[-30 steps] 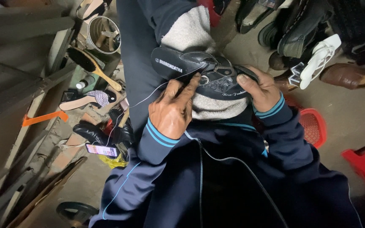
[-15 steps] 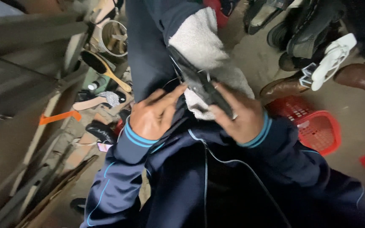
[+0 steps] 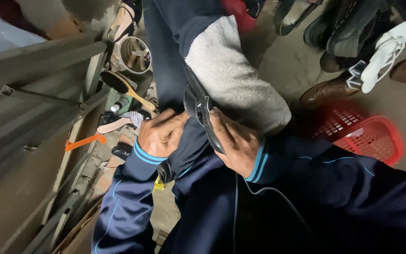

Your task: The person sews a black shoe resting on their lap using a needle and white thread. They repeatedly push the needle through the shoe's upper and pull the thread tight. At one point, they briefly pick up a smartphone from the floor to check the screen before resuming sewing.

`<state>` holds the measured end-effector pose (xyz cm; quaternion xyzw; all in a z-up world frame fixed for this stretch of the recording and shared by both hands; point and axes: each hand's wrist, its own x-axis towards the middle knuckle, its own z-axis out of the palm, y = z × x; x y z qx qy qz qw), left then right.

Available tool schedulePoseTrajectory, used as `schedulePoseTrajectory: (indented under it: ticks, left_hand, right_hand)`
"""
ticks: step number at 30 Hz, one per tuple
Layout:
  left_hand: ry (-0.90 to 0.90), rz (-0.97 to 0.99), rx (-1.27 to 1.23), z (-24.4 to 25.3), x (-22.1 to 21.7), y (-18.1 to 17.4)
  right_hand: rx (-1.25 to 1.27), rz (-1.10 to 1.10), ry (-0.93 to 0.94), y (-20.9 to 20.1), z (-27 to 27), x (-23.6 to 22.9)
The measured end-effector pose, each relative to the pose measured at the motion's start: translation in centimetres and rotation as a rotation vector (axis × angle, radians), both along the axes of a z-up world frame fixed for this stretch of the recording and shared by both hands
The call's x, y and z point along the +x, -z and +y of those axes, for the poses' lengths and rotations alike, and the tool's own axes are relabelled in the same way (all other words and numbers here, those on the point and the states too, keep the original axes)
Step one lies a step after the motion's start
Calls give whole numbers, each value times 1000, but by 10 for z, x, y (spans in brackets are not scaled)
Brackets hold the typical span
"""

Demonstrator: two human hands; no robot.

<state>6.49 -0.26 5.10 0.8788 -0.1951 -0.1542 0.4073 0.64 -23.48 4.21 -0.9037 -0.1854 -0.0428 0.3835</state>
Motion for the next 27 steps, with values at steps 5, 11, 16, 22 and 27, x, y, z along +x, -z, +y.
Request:
schedulePoseTrajectory:
  ticks: [5,11,16,22,27]
  left_hand:
    - [7,-28,9,-5,-2,13]
    - [-70,12,-83,-12,-10,17]
    - [-128,-123,16,-12,-16,8]
    - [32,-121,296,-25,-20,5]
    - [-137,-195,198,-22,-24,24]
  right_hand:
    - [-28,7,-29,2,-5,-3]
    - [132,79,-4,-7,-16,10]
    - [178,132,63,12,-97,52]
    - [-329,62,79,28,-108,93]
    - [38,8,-198,41,-38,72]
